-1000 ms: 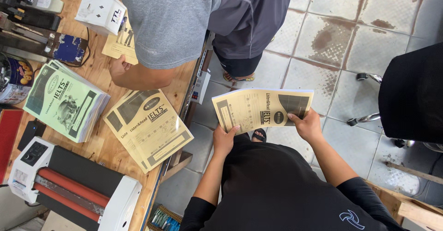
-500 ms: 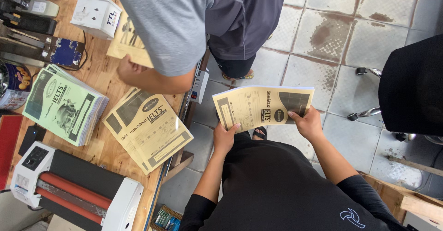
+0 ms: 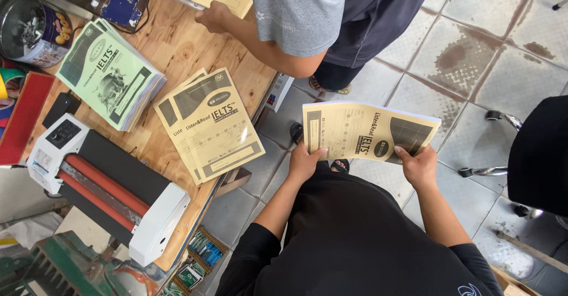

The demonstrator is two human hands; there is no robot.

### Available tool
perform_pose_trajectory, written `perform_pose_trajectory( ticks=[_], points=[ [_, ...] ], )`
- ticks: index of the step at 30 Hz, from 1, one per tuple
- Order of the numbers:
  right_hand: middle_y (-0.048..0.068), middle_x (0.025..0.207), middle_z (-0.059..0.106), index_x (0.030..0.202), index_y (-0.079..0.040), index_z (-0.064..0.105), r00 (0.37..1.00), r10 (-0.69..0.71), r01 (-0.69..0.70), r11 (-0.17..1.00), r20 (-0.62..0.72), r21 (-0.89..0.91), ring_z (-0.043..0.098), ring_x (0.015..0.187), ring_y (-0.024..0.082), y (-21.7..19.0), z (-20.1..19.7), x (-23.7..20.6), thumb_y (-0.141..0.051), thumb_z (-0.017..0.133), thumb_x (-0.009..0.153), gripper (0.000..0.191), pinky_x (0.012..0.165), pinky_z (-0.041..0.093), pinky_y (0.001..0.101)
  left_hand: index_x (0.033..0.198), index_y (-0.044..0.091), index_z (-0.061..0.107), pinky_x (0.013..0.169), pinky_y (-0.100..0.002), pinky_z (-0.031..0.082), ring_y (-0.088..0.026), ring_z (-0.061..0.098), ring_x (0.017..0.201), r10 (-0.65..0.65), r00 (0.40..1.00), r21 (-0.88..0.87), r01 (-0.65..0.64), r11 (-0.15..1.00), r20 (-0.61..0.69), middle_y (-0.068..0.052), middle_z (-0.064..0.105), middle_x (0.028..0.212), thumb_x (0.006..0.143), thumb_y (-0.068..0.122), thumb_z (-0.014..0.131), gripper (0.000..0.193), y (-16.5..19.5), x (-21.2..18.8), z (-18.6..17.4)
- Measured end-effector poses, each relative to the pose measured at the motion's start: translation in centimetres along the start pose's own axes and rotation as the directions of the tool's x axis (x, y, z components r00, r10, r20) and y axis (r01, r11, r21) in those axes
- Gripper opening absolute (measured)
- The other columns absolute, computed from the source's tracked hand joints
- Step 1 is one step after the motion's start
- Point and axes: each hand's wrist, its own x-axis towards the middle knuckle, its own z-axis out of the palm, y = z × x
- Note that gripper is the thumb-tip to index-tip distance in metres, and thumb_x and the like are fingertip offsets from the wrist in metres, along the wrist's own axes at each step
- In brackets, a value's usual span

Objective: The person repeatedly picks up IELTS student books from a wooden table, opens them, flips through pages, and places them back. The person also stacks some books together and handles them one at a time.

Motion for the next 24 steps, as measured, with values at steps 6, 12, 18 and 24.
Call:
perform_pose_trajectory(
  ticks=[6,12,18,24],
  points=[
    [0.01,0.097,0.075,0.11,0.003,0.069,1.0,-0.016,0.016,0.999,0.022,0.035,0.067,0.084,0.014,-0.03,0.27,0.38,-0.003,0.074,0.091,0.021,0.076,0.054,0.0309,0.12,0.003,0.066,0.088,-0.034,0.056,-0.023,0.076,0.101,-0.051,0.999,-0.04,0.051,0.998,-0.002,-0.013,0.078,0.109,0.087,0.018,0.076,0.037,-0.03,0.07,-0.11],
    [0.01,0.096,0.075,0.11,0.004,0.069,1.0,0.017,-0.017,1.0,0.019,0.018,0.068,0.084,0.015,-0.18,0.26,0.31,-0.003,0.074,0.092,0.02,0.076,0.054,0.031,0.12,0.003,0.066,0.087,-0.034,0.055,-0.023,0.075,0.101,-0.121,0.993,0.025,0.121,0.992,-0.001,-0.013,0.077,0.11,0.086,0.017,0.077,0.038,0.48,0.04,-0.21],
    [0.01,0.097,0.075,0.11,0.003,0.069,1.0,0.012,-0.013,0.999,0.027,0.043,0.068,0.085,0.014,-0.14,0.31,0.5,-0.001,0.074,0.092,0.019,0.077,0.054,0.0307,0.12,0.002,0.065,0.088,-0.033,0.056,-0.022,0.075,0.1,-0.138,0.99,-0.017,0.138,0.99,0.014,-0.013,0.078,0.11,0.087,0.019,0.076,0.038,0.51,0.13,-0.09],
    [0.01,0.097,0.075,0.11,0.003,0.069,1.0,0.006,-0.008,0.999,0.031,0.048,0.068,0.085,0.014,-0.07,0.3,0.55,-0.001,0.074,0.092,0.019,0.077,0.054,0.0301,0.119,0.002,0.066,0.087,-0.034,0.056,-0.022,0.076,0.099,-0.126,0.992,-0.003,0.126,0.992,0.009,-0.013,0.078,0.109,0.088,0.02,0.076,0.038,0.23,0.22,0.01]
  ],
)
